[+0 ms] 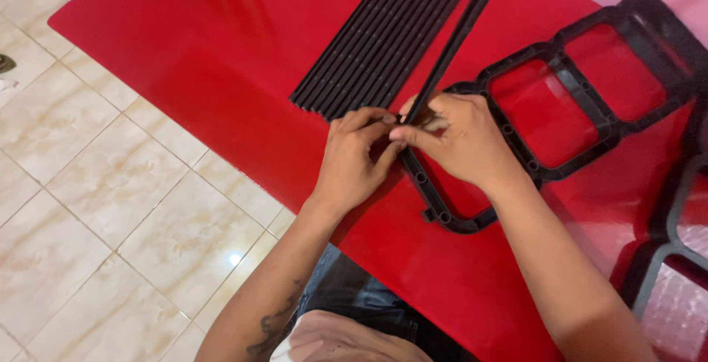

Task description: The person wipes the edges and surfaces of black plastic furniture frames with a cloth on a red table. They then insert a long black rod into a frame and continue wiping the rod with the cloth.

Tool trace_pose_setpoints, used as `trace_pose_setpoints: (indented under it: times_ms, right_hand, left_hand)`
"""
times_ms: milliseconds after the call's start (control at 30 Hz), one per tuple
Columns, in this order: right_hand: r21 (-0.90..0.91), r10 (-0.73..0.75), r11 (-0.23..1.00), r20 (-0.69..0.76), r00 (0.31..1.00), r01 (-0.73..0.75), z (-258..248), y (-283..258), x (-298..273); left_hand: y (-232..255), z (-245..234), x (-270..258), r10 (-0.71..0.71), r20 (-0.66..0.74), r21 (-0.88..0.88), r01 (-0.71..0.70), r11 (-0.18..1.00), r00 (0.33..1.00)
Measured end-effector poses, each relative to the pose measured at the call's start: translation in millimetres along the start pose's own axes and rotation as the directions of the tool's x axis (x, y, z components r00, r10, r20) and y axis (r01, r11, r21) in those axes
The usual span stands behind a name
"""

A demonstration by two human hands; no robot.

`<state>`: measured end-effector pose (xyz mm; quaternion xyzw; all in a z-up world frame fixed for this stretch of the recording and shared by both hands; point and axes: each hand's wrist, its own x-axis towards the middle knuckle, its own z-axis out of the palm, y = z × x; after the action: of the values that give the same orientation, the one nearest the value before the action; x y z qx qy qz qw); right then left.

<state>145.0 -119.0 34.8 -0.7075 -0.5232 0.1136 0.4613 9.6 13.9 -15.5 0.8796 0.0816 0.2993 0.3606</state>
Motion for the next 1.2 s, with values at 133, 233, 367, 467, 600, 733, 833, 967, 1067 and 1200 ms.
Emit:
trace_pose_setpoints:
  times_ms: [133, 233, 367, 467, 600, 733, 833, 967, 1067, 1200]
  right_hand:
    - [0.038, -0.006, 0.999, -0.008, 1.0, 0.006, -5.8, 0.5, -2.5]
    - [0.016, 0.013, 1.0, -0.054, 0.998, -0.013, -4.8, -3.2, -0.8]
    - [0.147, -0.014, 0.988, -0.166, 0.986, 0.038, -12.0, -11.5, 1.3]
    - [0.282, 0.015, 0.958, -0.242, 0.97, 0.055, -31.6, -17.1, -2.9]
    - [0.283, 0.15, 0.949, -0.022, 0.988, -0.138, -53.7, -28.4, -13.9]
    - [0.16, 0.296, 0.926, 0.254, 0.921, -0.341, -92.4, -35.7, -26.5]
    - [0.113, 0.396, 0.884, 0.334, 0.855, -0.454, -126.9, -35.9, -41.4]
    - [-0.033, 0.424, 0.89, 0.429, 0.798, -0.455, -155.5, -17.6, -52.3]
    - [-0.116, 0.516, 0.842, 0.456, 0.725, -0.527, -166.6, -1.2, -58.5]
    - [-0.077, 0.548, 0.798, 0.507, 0.665, -0.598, -190.7, 15.7, -63.0]
  left_hand:
    - [-2.3, 2.6, -4.9, -0.019, -0.006, 0.0, 0.019, 1.0, 1.0]
    - [-3.5, 3.6, -5.2, -0.042, -0.005, 0.016, 0.042, 0.999, 0.999]
    - [-5.5, 2.5, -1.5, -0.059, 0.025, 0.044, 0.058, 0.997, 0.998]
    - [-3.9, 2.1, 1.2, -0.061, 0.024, 0.073, 0.059, 0.996, 0.998]
    - [8.1, -6.5, 4.9, 0.095, -0.104, 0.075, -0.087, 0.993, 0.99]
    - [18.7, -18.3, 16.9, 0.237, -0.268, 0.224, -0.178, 0.958, 0.934]
    - [24.0, -24.4, 39.0, 0.347, -0.322, 0.381, -0.215, 0.899, 0.881]
    - [26.1, -25.3, 63.5, 0.411, -0.374, 0.523, -0.177, 0.834, 0.831]
    - [29.0, -21.9, 68.4, 0.458, -0.366, 0.58, -0.186, 0.793, 0.81]
    - [34.0, -25.5, 69.2, 0.472, -0.134, 0.474, -0.362, 0.803, 0.871]
